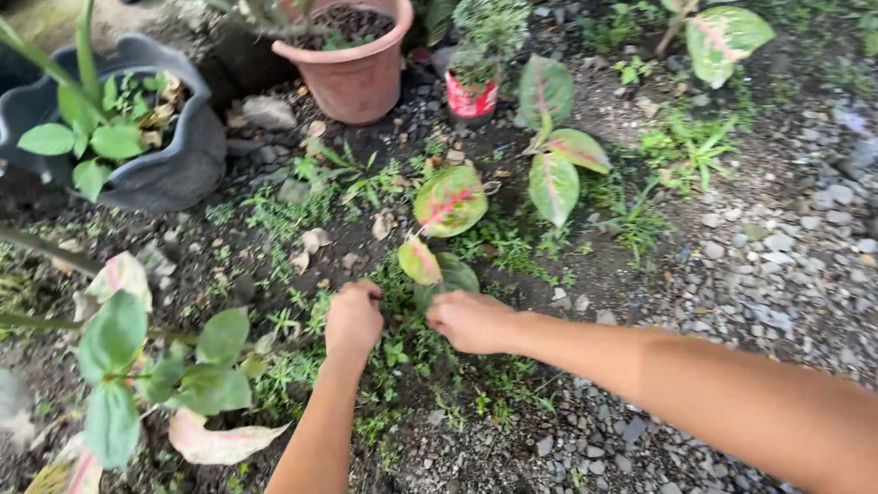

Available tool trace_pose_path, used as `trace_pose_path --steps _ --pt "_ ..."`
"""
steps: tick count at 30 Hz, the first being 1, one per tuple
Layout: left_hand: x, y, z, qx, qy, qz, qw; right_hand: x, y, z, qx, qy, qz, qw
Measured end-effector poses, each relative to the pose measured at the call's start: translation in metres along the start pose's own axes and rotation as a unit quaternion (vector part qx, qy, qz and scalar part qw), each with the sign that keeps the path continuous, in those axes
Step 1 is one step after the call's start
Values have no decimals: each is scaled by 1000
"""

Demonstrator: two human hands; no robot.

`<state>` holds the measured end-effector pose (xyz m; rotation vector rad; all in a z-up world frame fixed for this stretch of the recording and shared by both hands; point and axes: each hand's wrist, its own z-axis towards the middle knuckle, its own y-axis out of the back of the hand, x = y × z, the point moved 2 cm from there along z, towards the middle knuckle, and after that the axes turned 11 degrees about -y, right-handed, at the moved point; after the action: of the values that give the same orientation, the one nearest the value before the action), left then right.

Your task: Pulling out weeds and grass around potted plants on the ground.

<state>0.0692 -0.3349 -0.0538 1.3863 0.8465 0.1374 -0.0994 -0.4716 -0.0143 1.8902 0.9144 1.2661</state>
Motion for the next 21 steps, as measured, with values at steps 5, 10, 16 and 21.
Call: trace_pose_path --steps 5,10,16,21 --pt "-9 14 -17 -23 48 -17 998 17 -47 56 -135 -14 121 983" --pt "-22 -4 -13 -28 33 -51 998 7 -35 60 -150 -176 65 971" --pt "-21 -14 9 -79 -15 -24 996 2 -8 59 -132 -207 86 966" --pt "-13 -7 12 -149 -2 -73 986 6 -7 74 -147 -141 91 975"
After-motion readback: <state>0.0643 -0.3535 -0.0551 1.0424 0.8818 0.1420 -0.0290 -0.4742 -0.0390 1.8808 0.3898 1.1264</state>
